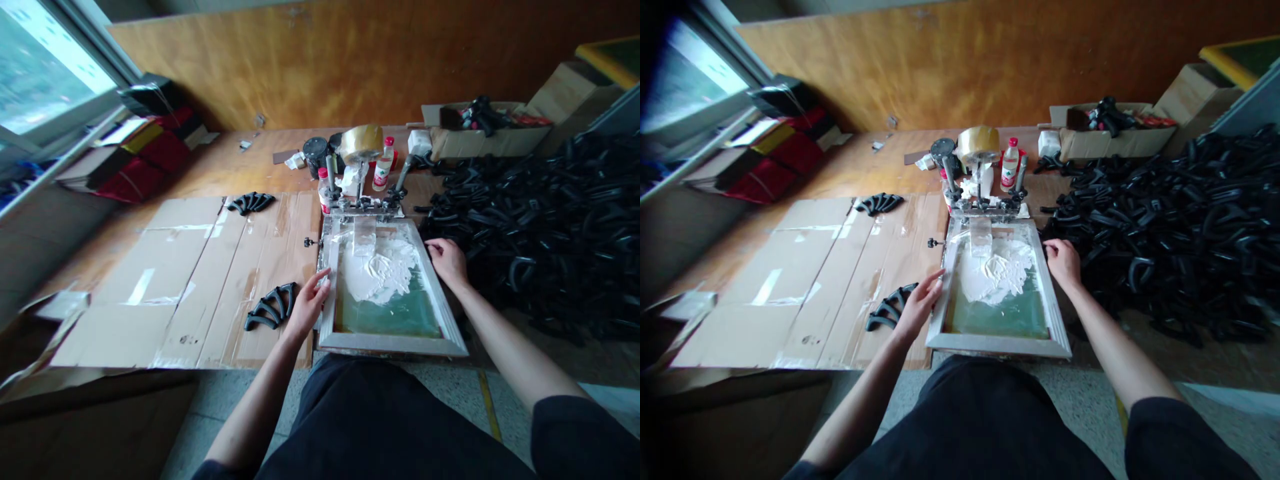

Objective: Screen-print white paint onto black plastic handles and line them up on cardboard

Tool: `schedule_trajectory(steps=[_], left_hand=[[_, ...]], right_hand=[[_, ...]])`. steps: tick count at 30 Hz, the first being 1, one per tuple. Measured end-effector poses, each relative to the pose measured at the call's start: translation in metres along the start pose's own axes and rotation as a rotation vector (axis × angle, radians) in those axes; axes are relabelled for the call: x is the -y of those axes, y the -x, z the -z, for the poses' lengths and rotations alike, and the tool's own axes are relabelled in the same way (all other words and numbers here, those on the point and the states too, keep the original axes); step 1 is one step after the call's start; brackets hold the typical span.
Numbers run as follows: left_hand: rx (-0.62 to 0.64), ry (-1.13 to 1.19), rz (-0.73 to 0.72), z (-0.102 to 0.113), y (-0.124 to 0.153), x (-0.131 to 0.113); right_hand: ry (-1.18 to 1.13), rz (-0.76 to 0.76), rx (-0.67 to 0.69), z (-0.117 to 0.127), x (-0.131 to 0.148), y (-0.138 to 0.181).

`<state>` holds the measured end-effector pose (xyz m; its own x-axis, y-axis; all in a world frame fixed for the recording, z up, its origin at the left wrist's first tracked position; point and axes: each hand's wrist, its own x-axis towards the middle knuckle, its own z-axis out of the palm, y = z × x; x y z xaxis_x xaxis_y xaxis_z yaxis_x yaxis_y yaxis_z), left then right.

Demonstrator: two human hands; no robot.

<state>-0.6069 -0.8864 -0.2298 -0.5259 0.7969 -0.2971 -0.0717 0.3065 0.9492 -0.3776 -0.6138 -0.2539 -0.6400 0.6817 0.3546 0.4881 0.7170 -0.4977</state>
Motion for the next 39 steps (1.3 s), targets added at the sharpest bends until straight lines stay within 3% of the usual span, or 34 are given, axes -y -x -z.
schedule_trajectory(steps=[3, 6, 8, 11, 15, 18, 23, 28, 31, 35, 39], left_hand=[[-0.022, -0.1, 0.036, -0.007, -0.008, 0.048], [-0.052, -0.19, 0.063, -0.012, -0.02, 0.072], [-0.043, -0.21, 0.072, -0.012, -0.024, 0.078], [-0.039, -0.186, 0.079, -0.011, -0.026, 0.08], [-0.042, -0.159, 0.078, -0.011, -0.025, 0.082], [-0.045, -0.182, 0.078, -0.012, -0.024, 0.08], [-0.054, -0.146, 0.087, -0.013, -0.02, 0.07], [-0.052, -0.105, 0.108, -0.016, -0.018, 0.063], [-0.035, -0.1, 0.102, -0.013, -0.017, 0.058], [-0.038, -0.008, 0.057, -0.006, -0.008, 0.032], [-0.101, 0.157, -0.028, -0.005, -0.003, -0.015]], right_hand=[[0.038, 0.026, -0.089, -0.016, 0.032, -0.031], [0.121, 0.154, 0.109, -0.043, 0.08, -0.051], [0.18, 0.141, 0.3, -0.054, 0.101, -0.05], [0.188, 0.222, 0.477, -0.053, 0.107, -0.024], [0.082, 0.542, 0.628, -0.029, 0.093, 0.011], [0.059, 0.561, 0.689, -0.02, 0.09, 0.011], [0.06, 0.48, 0.45, -0.036, 0.094, 0.018], [0.006, 0.521, 0.477, -0.037, 0.087, 0.04], [-0.006, 0.371, 0.418, -0.035, 0.093, 0.013], [0.037, 0.221, 0.22, -0.023, 0.095, -0.051], [0.062, -0.036, -0.081, 0.017, 0.047, -0.086]])
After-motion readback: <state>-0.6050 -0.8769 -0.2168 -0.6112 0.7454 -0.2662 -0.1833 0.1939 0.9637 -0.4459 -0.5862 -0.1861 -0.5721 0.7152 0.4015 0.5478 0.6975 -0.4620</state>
